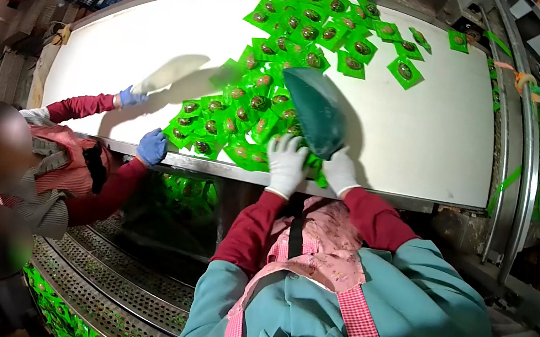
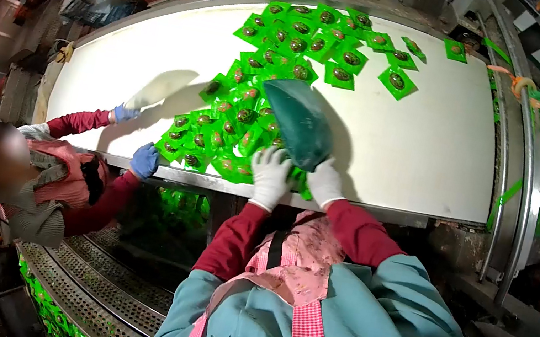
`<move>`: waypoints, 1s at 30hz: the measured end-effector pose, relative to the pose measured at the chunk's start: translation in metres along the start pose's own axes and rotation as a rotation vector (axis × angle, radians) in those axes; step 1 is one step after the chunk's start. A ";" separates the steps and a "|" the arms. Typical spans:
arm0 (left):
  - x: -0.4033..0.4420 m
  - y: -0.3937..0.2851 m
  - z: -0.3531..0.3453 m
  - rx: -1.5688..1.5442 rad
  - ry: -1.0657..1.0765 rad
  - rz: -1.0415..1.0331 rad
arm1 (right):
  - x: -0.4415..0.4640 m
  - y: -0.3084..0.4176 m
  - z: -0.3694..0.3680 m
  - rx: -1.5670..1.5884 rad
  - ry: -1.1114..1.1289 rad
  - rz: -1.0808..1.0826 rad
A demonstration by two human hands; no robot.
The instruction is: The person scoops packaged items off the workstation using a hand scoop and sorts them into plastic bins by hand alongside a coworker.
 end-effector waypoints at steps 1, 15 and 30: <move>-0.004 0.028 0.001 0.058 -0.035 0.048 | 0.002 0.020 -0.019 0.007 0.018 0.012; -0.013 0.254 0.067 0.209 0.036 0.494 | 0.029 0.211 -0.010 0.064 0.347 0.561; -0.038 0.077 0.026 -0.195 -0.314 0.381 | 0.375 -0.377 0.310 -0.190 -0.514 -0.489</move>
Point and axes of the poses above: each hand's wrist, its own x-axis towards the middle knuckle, its own z-axis out of the back of the hand, y = z × x, the point moved 10 cm from there along x, towards the middle knuckle, and after that the axes turned 1 degree about -x, right-handed, at the moved point
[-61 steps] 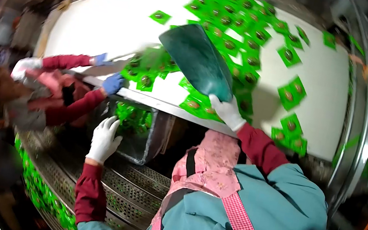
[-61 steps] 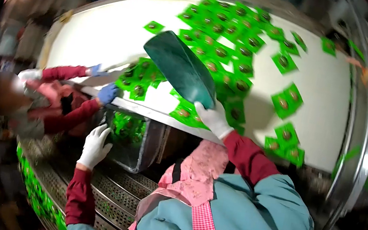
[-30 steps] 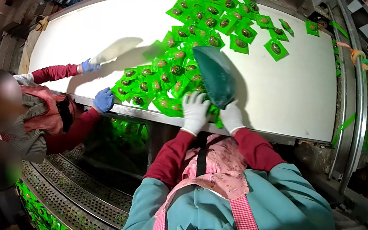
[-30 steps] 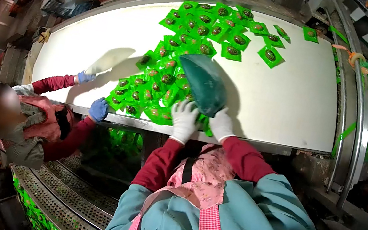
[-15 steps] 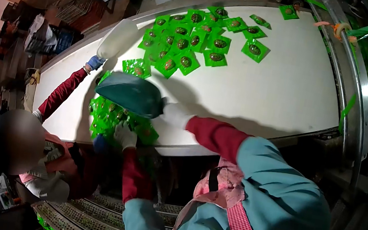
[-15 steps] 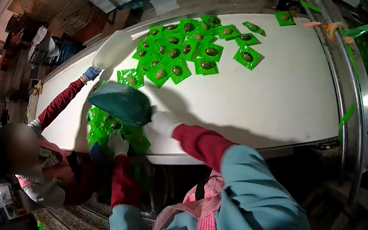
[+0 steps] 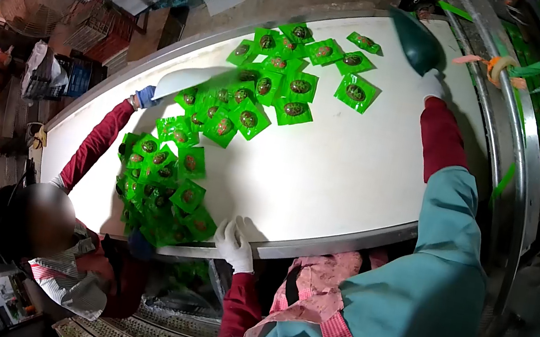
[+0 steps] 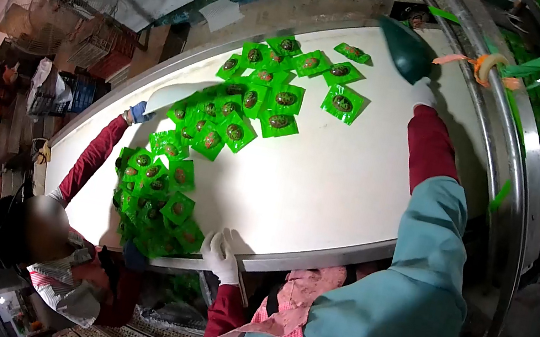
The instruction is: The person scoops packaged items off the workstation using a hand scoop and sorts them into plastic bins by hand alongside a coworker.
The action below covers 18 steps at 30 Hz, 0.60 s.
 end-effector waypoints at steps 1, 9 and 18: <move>0.001 -0.002 0.001 0.011 0.003 0.011 | -0.056 0.050 0.024 -0.045 0.029 0.157; 0.003 -0.004 -0.002 0.114 0.012 -0.016 | -0.364 0.213 0.002 -0.352 -0.015 0.884; 0.004 0.001 -0.025 0.166 0.128 0.020 | -0.333 0.231 0.060 0.391 0.409 0.661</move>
Point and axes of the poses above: each hand's wrist, its own x-axis towards the middle knuckle, its own z-axis out of the back of the hand, y = z × x, the point moved 10 cm from there along x, towards the middle knuckle, and after that the axes turned 1 degree about -x, right-handed, at the moved point
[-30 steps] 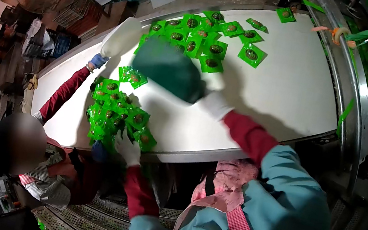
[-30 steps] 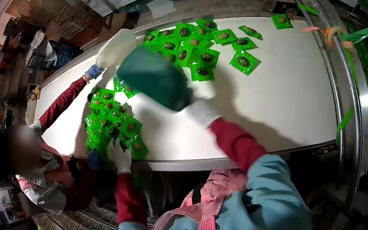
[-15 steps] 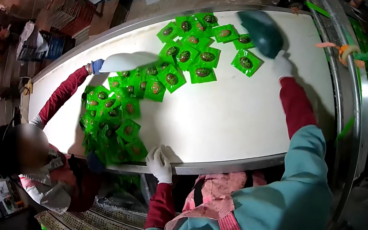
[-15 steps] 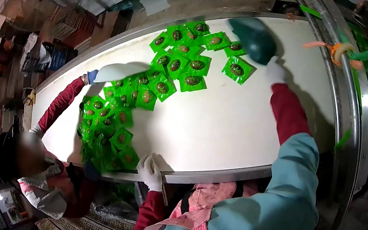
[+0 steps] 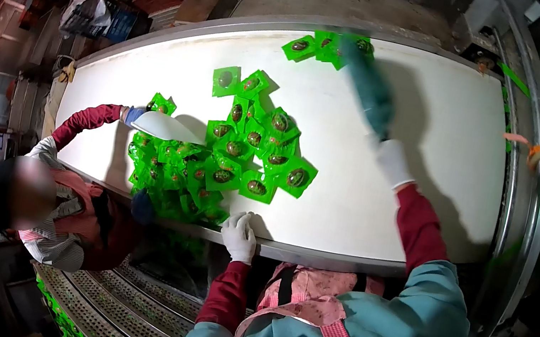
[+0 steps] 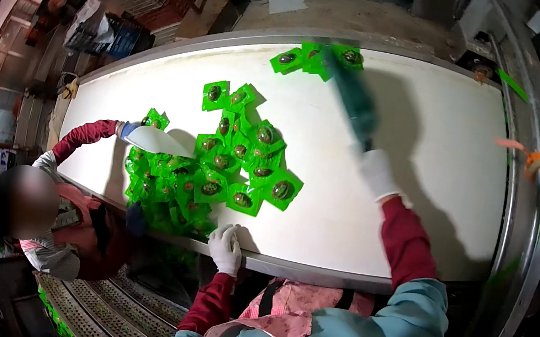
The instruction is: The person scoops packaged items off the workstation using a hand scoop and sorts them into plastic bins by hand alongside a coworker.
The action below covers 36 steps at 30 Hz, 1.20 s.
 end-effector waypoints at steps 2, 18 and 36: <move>0.005 -0.002 -0.001 -0.003 0.002 0.013 | 0.042 -0.052 0.057 -0.024 -0.153 0.035; 0.022 0.008 -0.014 -0.047 0.063 0.087 | 0.229 0.147 -0.108 -0.316 0.501 0.412; 0.002 0.030 -0.020 -0.073 0.048 0.132 | -0.156 0.181 -0.221 -0.602 0.449 0.740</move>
Point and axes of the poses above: each hand's wrist, its own x-axis towards the middle knuckle, its own z-axis out of the back of the hand, y = z × x, the point moved 10 cm from there along x, towards the middle knuckle, and after that the axes turned 1 degree about -x, right-handed, at the moved point
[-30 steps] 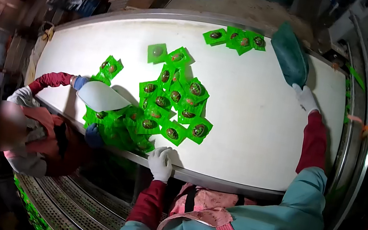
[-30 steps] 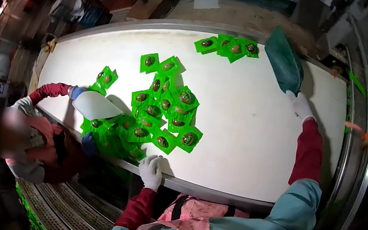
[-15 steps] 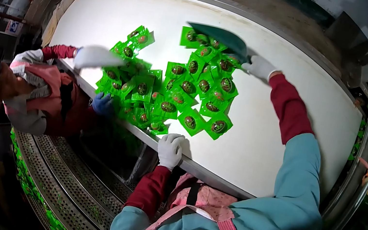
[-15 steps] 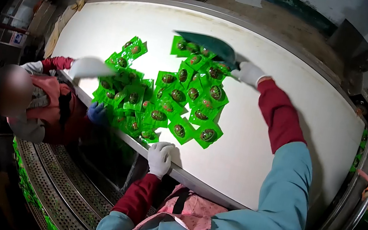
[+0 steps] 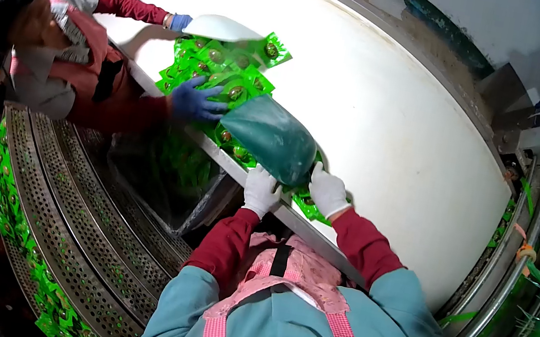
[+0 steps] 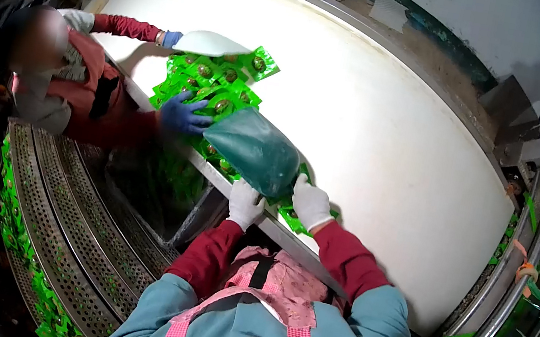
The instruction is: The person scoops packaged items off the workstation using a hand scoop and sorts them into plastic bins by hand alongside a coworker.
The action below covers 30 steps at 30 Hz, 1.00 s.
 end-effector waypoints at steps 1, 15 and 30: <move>-0.003 0.005 -0.010 0.037 0.084 0.034 | -0.013 0.005 0.002 -0.060 -0.028 0.012; -0.005 -0.003 0.012 -0.074 -0.116 -0.088 | -0.141 -0.099 -0.065 -0.385 0.041 -0.421; -0.009 -0.003 0.025 -0.141 -0.159 -0.110 | -0.111 -0.035 -0.062 0.289 -0.166 -0.630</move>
Point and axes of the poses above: each hand's wrist, its own x-axis towards the middle knuckle, its own z-axis out of the back of the hand, y = z × x, the point moved 10 cm from there along x, towards the middle knuckle, and after that the axes turned 1 degree about -x, right-handed, at the moved point
